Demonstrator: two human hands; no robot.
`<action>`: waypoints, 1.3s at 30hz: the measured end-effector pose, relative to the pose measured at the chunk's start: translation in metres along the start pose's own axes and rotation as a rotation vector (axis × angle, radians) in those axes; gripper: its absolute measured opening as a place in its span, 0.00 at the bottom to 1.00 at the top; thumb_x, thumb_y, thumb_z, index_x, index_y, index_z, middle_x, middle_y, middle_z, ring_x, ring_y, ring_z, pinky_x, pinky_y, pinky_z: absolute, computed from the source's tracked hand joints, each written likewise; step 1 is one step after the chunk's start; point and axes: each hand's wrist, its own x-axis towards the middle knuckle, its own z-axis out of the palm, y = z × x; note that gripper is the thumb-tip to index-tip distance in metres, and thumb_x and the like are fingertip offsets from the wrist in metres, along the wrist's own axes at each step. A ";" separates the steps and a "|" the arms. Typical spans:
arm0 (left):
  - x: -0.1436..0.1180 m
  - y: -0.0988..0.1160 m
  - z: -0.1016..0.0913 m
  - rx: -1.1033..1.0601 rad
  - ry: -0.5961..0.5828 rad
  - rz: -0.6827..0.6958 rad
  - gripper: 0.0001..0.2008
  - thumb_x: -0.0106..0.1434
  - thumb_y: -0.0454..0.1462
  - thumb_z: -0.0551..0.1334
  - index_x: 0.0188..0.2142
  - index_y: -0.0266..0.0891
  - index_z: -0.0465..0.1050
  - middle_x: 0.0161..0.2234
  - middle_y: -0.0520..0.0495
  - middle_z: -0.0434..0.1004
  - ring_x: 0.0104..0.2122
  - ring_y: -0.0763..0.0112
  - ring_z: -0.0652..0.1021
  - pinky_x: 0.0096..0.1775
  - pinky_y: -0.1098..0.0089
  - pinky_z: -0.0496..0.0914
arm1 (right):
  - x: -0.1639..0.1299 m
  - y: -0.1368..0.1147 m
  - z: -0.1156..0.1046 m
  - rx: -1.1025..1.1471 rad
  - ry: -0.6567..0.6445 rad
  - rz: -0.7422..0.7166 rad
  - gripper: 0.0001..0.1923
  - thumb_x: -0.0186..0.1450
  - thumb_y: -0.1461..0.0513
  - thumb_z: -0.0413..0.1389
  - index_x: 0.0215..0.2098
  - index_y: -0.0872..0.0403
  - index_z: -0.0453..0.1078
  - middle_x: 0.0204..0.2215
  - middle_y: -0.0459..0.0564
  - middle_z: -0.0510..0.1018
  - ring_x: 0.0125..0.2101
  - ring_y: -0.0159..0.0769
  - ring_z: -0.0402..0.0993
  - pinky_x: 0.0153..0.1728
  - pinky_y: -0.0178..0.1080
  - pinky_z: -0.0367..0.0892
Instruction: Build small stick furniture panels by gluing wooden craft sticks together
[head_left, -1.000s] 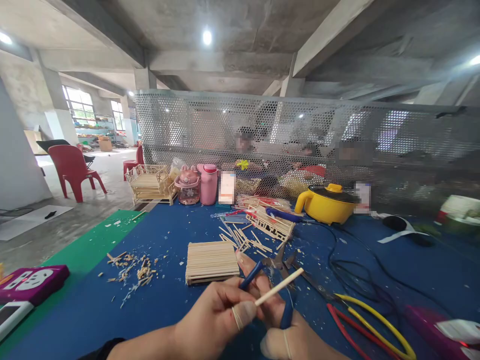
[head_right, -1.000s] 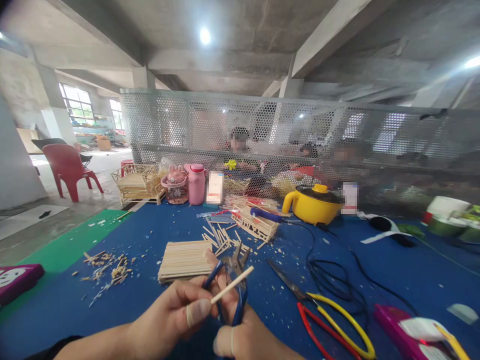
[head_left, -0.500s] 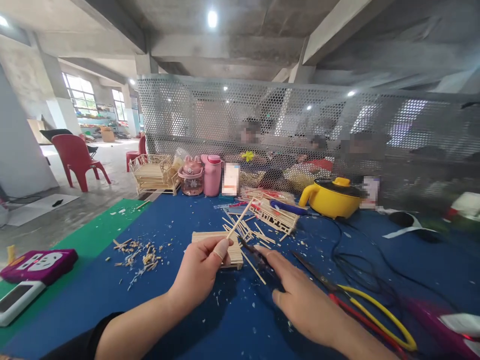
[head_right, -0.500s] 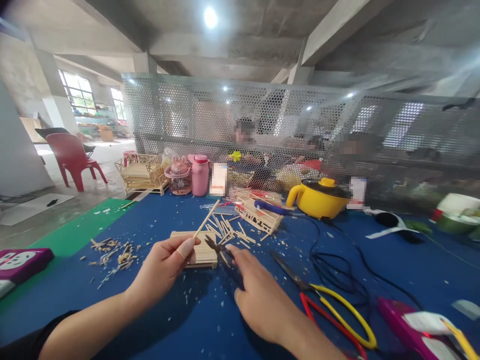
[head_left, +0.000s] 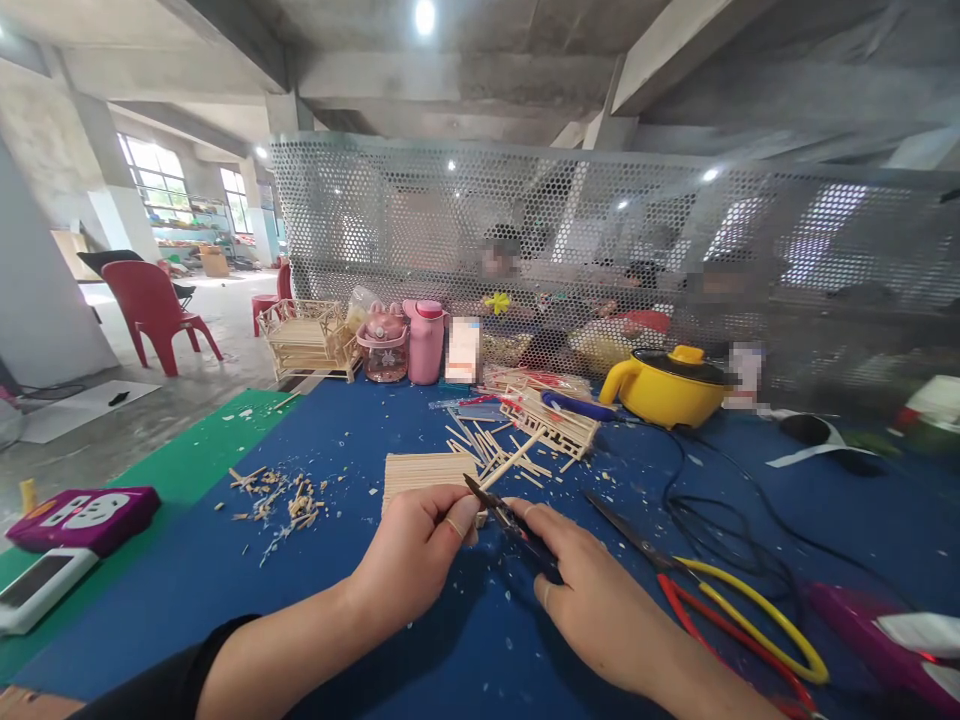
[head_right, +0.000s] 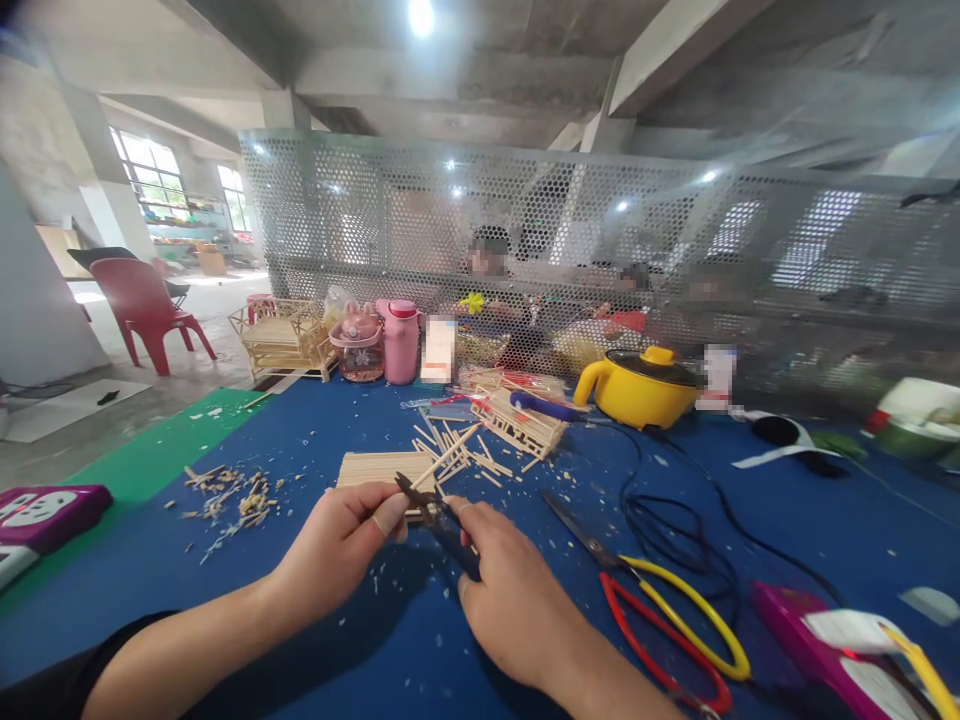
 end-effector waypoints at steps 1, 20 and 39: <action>-0.001 0.000 0.000 0.027 -0.004 0.012 0.17 0.65 0.42 0.50 0.22 0.38 0.65 0.21 0.53 0.65 0.23 0.74 0.64 0.28 0.74 0.59 | 0.000 0.001 0.001 -0.010 0.020 -0.008 0.35 0.50 0.71 0.47 0.57 0.54 0.61 0.53 0.54 0.70 0.54 0.41 0.65 0.56 0.46 0.58; 0.022 -0.015 -0.037 0.375 0.268 0.231 0.17 0.67 0.40 0.47 0.41 0.37 0.73 0.32 0.46 0.73 0.34 0.68 0.73 0.38 0.71 0.65 | 0.016 0.048 -0.048 -0.013 0.050 0.167 0.25 0.53 0.65 0.50 0.50 0.53 0.67 0.41 0.53 0.77 0.42 0.45 0.72 0.43 0.43 0.65; 0.008 -0.035 -0.021 0.386 -0.104 0.285 0.22 0.63 0.34 0.54 0.57 0.41 0.62 0.37 0.48 0.80 0.34 0.69 0.78 0.39 0.71 0.69 | 0.014 0.011 0.006 -0.298 0.237 -0.449 0.16 0.68 0.57 0.47 0.48 0.55 0.69 0.40 0.53 0.79 0.41 0.39 0.73 0.45 0.43 0.64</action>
